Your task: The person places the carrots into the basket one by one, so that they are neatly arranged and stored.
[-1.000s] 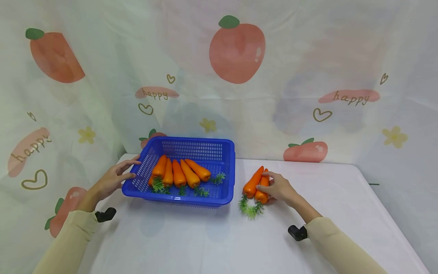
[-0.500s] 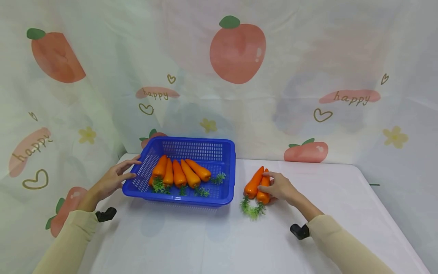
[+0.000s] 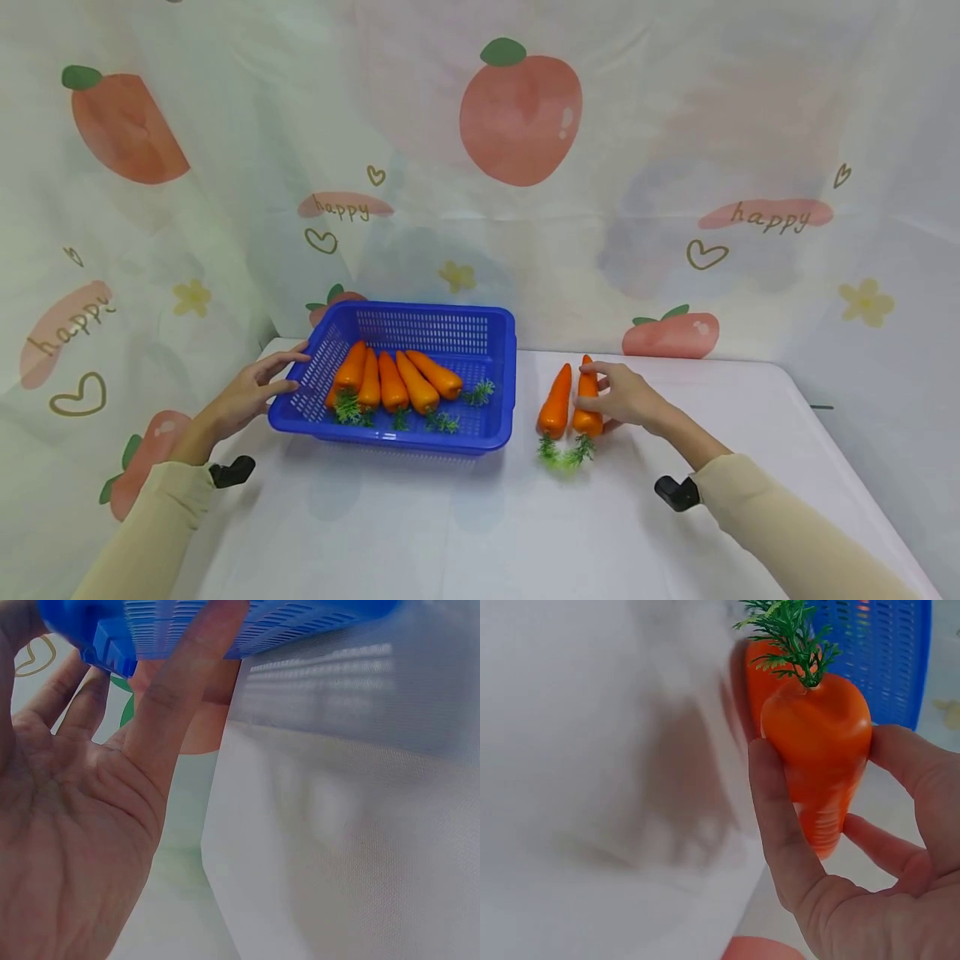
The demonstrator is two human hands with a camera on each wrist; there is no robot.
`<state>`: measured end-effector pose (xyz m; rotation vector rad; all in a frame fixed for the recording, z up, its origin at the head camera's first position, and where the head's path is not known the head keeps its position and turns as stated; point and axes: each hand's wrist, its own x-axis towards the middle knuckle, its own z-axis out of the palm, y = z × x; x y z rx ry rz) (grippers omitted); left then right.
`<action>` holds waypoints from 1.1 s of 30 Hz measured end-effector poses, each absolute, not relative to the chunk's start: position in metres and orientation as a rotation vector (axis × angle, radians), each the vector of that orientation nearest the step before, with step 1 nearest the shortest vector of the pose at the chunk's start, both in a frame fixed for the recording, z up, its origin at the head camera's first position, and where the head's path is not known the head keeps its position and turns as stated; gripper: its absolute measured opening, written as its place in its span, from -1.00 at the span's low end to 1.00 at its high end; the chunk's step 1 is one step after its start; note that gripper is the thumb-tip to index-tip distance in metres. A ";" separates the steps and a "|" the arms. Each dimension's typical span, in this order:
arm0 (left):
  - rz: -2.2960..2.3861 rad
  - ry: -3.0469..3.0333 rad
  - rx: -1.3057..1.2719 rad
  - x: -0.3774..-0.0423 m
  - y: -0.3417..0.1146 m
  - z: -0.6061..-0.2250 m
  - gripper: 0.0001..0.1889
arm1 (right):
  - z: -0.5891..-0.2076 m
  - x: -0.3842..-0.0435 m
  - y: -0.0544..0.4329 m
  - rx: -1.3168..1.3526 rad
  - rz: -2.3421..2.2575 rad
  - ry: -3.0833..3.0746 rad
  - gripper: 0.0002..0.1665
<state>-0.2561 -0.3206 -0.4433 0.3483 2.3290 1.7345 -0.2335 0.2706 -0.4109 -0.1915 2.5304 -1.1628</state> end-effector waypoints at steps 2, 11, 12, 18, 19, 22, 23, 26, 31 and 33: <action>1.726 2.336 0.352 -0.256 -0.321 -0.443 -0.45 | -0.405 -0.234 0.271 -0.216 -1.169 2.532 -0.09; 1.723 2.343 0.350 -0.256 -0.321 -0.443 -0.46 | -0.378 -0.237 0.270 -0.304 -1.221 2.504 -0.10; 1.725 2.340 0.347 -0.256 -0.321 -0.443 -0.46 | -0.376 -0.237 0.270 -0.306 -1.215 2.505 -0.10; 1.720 2.340 0.341 -0.257 -0.321 -0.444 -0.46 | -0.365 -0.243 0.267 -0.343 -1.186 2.511 -0.12; 1.719 2.341 0.341 -0.257 -0.321 -0.444 -0.46 | -0.363 -0.244 0.266 -0.354 -1.183 2.512 -0.13; 1.715 2.343 0.341 -0.257 -0.321 -0.445 -0.46 | -0.354 -0.248 0.263 -0.389 -1.181 2.513 -0.13; 1.715 2.343 0.340 -0.257 -0.321 -0.445 -0.46 | -0.351 -0.249 0.261 -0.401 -1.179 2.514 -0.13; 1.716 2.344 0.337 -0.257 -0.321 -0.445 -0.46 | -0.340 -0.253 0.254 -0.440 -1.174 2.522 -0.14; 1.705 2.356 0.340 -0.257 -0.320 -0.443 -0.47 | -0.324 -0.260 0.241 -0.500 -1.139 2.551 -0.18; 1.701 2.357 0.342 -0.256 -0.319 -0.442 -0.47 | -0.318 -0.263 0.237 -0.510 -1.121 2.556 -0.18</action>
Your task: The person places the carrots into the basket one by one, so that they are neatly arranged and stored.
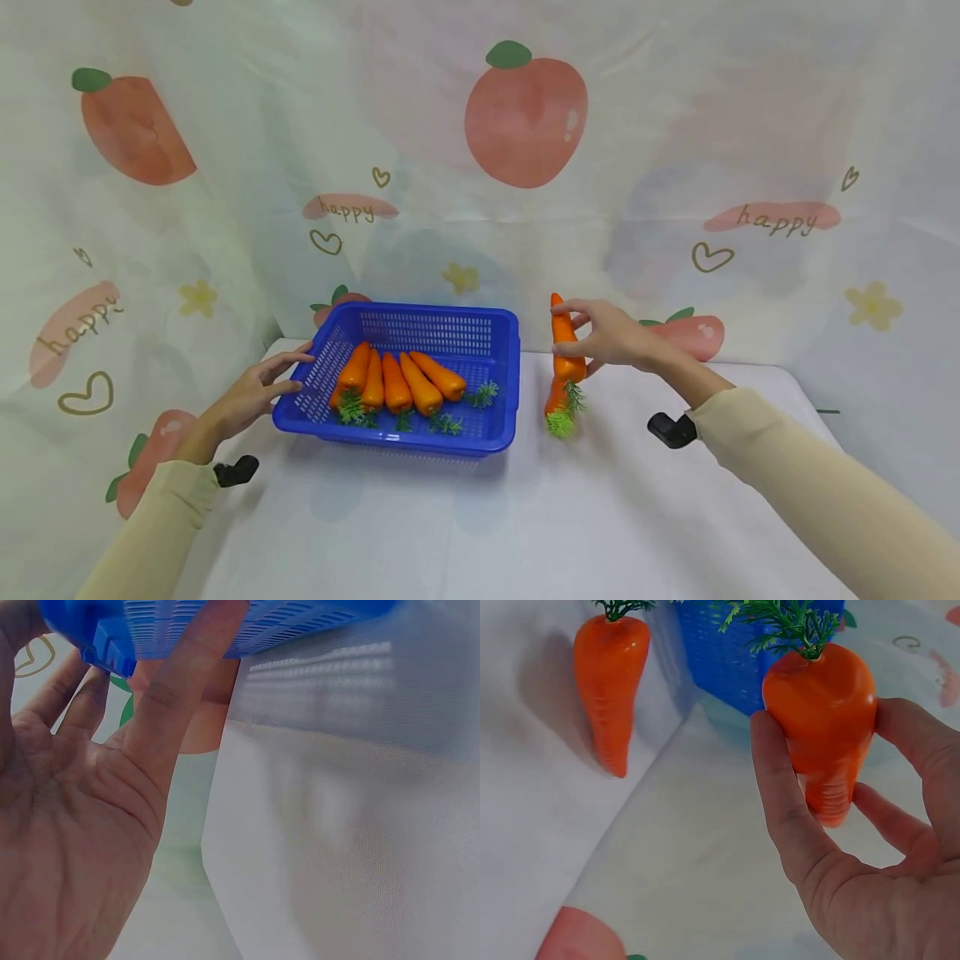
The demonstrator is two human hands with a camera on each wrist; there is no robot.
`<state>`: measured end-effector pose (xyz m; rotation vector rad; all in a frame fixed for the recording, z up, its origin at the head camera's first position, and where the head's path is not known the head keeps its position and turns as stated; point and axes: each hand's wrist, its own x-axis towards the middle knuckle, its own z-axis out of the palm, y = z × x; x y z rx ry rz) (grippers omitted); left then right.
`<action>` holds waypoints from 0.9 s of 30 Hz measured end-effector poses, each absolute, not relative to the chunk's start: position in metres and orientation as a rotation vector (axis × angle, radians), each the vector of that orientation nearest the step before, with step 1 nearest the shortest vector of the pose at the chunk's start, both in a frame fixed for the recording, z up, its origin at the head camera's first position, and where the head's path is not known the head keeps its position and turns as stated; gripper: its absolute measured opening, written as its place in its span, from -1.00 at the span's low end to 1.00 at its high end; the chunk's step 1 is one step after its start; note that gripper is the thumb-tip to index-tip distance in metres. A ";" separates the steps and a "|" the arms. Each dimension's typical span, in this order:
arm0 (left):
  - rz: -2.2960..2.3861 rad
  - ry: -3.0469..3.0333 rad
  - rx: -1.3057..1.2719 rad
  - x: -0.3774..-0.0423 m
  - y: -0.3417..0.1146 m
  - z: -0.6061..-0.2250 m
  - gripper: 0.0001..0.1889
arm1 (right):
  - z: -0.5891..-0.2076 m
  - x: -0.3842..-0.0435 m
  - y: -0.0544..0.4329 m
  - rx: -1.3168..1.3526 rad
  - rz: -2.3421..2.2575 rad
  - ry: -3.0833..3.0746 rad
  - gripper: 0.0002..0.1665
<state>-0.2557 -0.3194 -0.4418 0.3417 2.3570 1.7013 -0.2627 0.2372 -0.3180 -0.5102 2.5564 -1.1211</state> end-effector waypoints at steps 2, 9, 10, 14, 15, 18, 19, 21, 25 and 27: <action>1.696 2.362 0.342 -0.255 -0.319 -0.441 -0.48 | -0.311 -0.265 0.233 -0.514 -1.103 2.565 -0.18; 1.680 2.381 0.331 -0.255 -0.318 -0.441 -0.48 | -0.290 -0.272 0.225 -0.541 -1.060 2.603 -0.11; 1.682 2.379 0.330 -0.255 -0.318 -0.441 -0.48 | -0.286 -0.273 0.225 -0.540 -1.057 2.601 -0.11; 1.689 2.372 0.331 -0.255 -0.318 -0.440 -0.48 | -0.273 -0.274 0.228 -0.530 -1.045 2.613 -0.10; 1.690 2.373 0.332 -0.255 -0.319 -0.440 -0.48 | -0.270 -0.275 0.229 -0.528 -1.051 2.615 -0.11; 1.687 2.377 0.330 -0.255 -0.319 -0.441 -0.47 | -0.263 -0.277 0.229 -0.539 -1.058 2.622 -0.10; 1.686 2.378 0.329 -0.255 -0.320 -0.441 -0.47 | -0.262 -0.278 0.229 -0.543 -1.063 2.621 -0.10; 1.684 2.379 0.331 -0.255 -0.320 -0.441 -0.47 | -0.259 -0.278 0.228 -0.547 -1.063 2.621 -0.09; 1.686 2.373 0.342 -0.255 -0.319 -0.441 -0.48 | -0.256 -0.278 0.223 -0.525 -1.055 2.629 -0.09; 1.686 2.373 0.345 -0.255 -0.319 -0.441 -0.48 | -0.255 -0.278 0.218 -0.516 -1.052 2.628 -0.10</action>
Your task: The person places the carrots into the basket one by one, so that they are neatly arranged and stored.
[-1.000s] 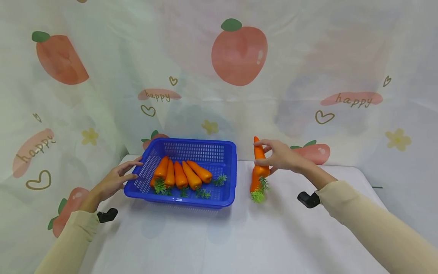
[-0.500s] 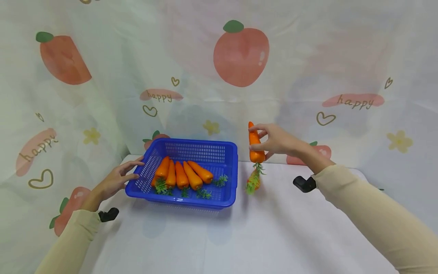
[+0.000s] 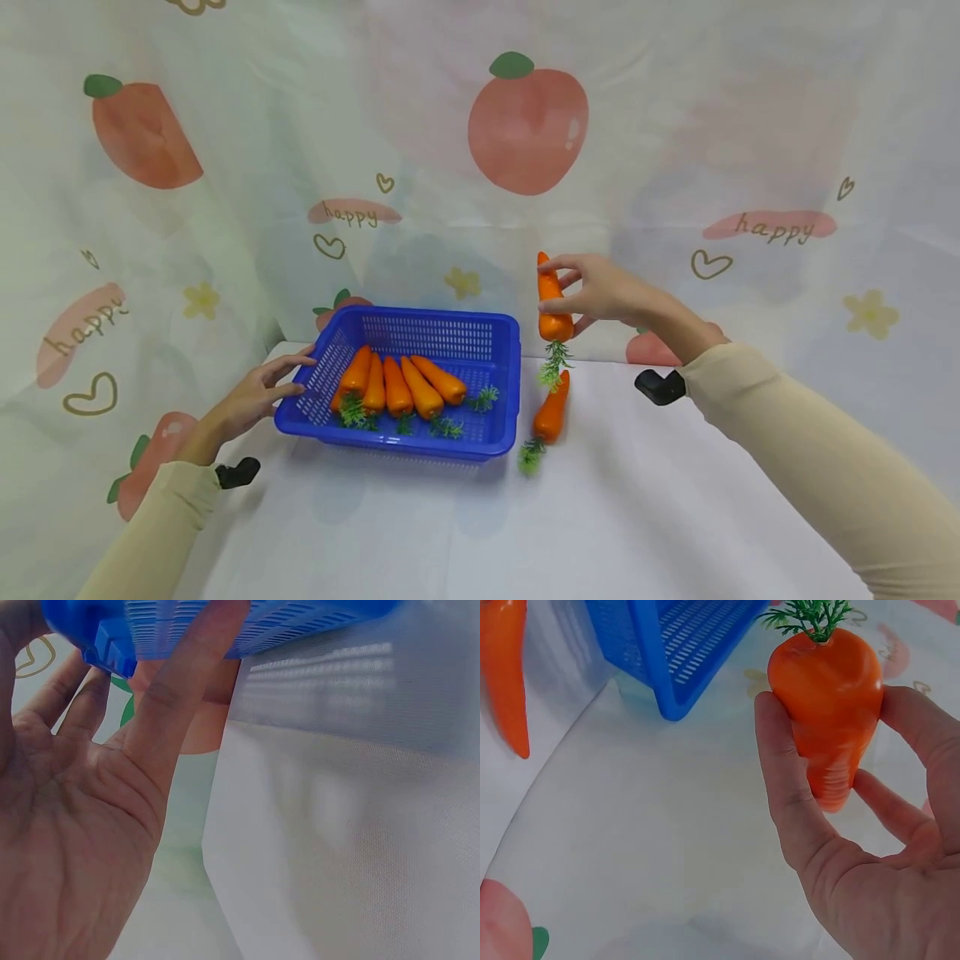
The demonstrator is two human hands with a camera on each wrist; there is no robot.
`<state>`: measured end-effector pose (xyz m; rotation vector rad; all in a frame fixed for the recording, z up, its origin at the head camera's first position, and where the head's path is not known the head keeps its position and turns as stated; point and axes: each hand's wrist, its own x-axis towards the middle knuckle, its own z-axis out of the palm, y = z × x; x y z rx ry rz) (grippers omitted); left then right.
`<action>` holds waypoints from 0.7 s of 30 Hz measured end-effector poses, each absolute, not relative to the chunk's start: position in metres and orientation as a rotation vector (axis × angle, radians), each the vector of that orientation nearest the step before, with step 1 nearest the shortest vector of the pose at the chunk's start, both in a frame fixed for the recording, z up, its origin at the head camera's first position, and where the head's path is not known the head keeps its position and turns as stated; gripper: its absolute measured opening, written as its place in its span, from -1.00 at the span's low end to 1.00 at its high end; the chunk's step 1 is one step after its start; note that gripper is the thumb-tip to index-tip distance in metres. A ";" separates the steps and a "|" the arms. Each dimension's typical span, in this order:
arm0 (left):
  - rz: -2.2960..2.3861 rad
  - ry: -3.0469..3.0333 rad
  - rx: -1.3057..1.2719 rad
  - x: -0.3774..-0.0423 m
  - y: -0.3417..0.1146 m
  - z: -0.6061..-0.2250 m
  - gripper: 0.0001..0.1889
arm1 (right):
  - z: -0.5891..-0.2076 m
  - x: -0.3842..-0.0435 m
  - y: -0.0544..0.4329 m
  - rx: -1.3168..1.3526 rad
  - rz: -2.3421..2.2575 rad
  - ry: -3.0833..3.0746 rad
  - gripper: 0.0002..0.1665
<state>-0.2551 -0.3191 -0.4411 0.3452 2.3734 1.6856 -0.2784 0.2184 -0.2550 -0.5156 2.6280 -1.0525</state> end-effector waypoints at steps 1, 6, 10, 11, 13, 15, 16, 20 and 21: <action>1.685 2.374 0.343 -0.255 -0.319 -0.441 -0.48 | -0.255 -0.280 0.215 -0.515 -1.053 2.623 -0.10; 1.682 2.379 0.329 -0.255 -0.321 -0.443 -0.48 | -0.260 -0.289 0.195 -0.569 -1.080 2.553 -0.12; 1.693 2.369 0.331 -0.256 -0.321 -0.444 -0.49 | -0.267 -0.299 0.171 -0.637 -1.120 2.486 -0.14; 1.694 2.371 0.329 -0.256 -0.321 -0.444 -0.49 | -0.269 -0.302 0.165 -0.652 -1.126 2.475 -0.15; 1.689 2.378 0.324 -0.257 -0.320 -0.443 -0.49 | -0.273 -0.307 0.152 -0.675 -1.131 2.454 -0.15; 1.679 2.385 0.319 -0.257 -0.319 -0.443 -0.49 | -0.277 -0.312 0.139 -0.695 -1.137 2.436 -0.16; 1.676 2.387 0.315 -0.257 -0.319 -0.442 -0.49 | -0.279 -0.314 0.133 -0.702 -1.139 2.429 -0.17; 1.672 2.386 0.314 -0.256 -0.318 -0.440 -0.48 | -0.287 -0.321 0.106 -0.725 -1.168 2.362 -0.19; 1.672 2.386 0.314 -0.256 -0.318 -0.440 -0.48 | -0.288 -0.322 0.100 -0.727 -1.178 2.344 -0.20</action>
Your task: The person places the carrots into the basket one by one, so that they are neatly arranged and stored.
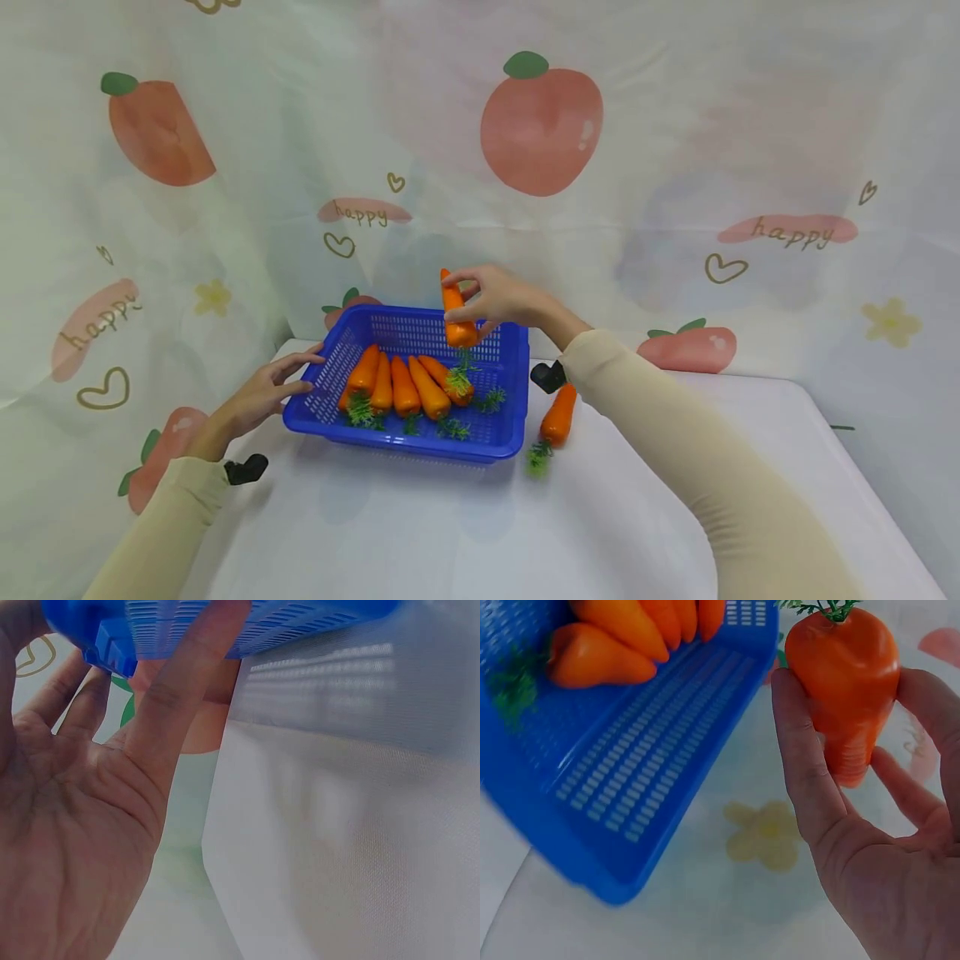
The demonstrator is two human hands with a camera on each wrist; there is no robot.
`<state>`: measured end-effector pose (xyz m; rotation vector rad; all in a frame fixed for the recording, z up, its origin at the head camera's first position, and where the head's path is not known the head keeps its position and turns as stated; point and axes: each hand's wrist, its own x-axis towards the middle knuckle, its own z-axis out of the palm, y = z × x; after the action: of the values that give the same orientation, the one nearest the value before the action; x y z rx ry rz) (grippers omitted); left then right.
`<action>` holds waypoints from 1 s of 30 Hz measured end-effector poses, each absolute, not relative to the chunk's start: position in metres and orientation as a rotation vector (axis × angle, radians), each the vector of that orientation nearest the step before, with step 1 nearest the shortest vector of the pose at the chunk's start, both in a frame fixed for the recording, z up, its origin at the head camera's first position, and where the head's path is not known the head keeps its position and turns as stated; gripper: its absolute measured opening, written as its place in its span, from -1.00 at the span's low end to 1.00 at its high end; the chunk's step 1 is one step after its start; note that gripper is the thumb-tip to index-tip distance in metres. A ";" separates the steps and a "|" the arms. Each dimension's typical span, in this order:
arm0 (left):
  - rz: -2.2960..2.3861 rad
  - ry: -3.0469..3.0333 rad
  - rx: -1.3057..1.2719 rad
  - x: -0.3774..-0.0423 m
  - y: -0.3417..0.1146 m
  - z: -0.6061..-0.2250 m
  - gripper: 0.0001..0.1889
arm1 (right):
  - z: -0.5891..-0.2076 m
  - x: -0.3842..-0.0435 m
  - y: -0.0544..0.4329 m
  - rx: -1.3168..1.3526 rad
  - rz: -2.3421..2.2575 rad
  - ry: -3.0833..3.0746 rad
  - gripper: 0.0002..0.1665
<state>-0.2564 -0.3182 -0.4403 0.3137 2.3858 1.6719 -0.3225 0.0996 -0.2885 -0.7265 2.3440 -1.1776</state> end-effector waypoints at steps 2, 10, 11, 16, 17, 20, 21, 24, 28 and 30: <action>1.672 2.386 0.314 -0.257 -0.318 -0.441 -0.48 | -0.292 -0.324 0.088 -0.735 -1.187 2.318 -0.21; 1.685 2.379 0.321 -0.258 -0.318 -0.444 -0.48 | -0.309 -0.331 0.049 -0.738 -1.249 2.209 -0.26; 1.685 2.381 0.323 -0.258 -0.319 -0.444 -0.49 | -0.312 -0.332 0.045 -0.736 -1.257 2.201 -0.27; 1.684 2.384 0.331 -0.258 -0.320 -0.444 -0.49 | -0.331 -0.338 0.026 -0.707 -1.288 2.162 -0.28; 1.685 2.384 0.329 -0.258 -0.320 -0.444 -0.49 | -0.335 -0.340 0.022 -0.703 -1.292 2.156 -0.28; 1.692 2.374 0.327 -0.258 -0.321 -0.443 -0.49 | -0.348 -0.343 0.012 -0.697 -1.288 2.141 -0.27; 1.696 2.369 0.328 -0.258 -0.320 -0.443 -0.49 | -0.352 -0.345 0.009 -0.692 -1.289 2.130 -0.27; 1.690 2.380 0.325 -0.258 -0.320 -0.443 -0.49 | -0.366 -0.350 0.000 -0.664 -1.282 2.084 -0.24; 1.675 2.401 0.324 -0.258 -0.320 -0.444 -0.50 | -0.383 -0.358 -0.009 -0.624 -1.272 2.056 -0.21; 1.677 2.397 0.328 -0.258 -0.319 -0.444 -0.50 | -0.390 -0.360 -0.012 -0.602 -1.270 2.044 -0.20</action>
<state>-0.2581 -0.3194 -0.4436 0.3277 2.3974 1.6774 -0.3602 -0.0120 -0.3905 -0.6020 2.0437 -1.2696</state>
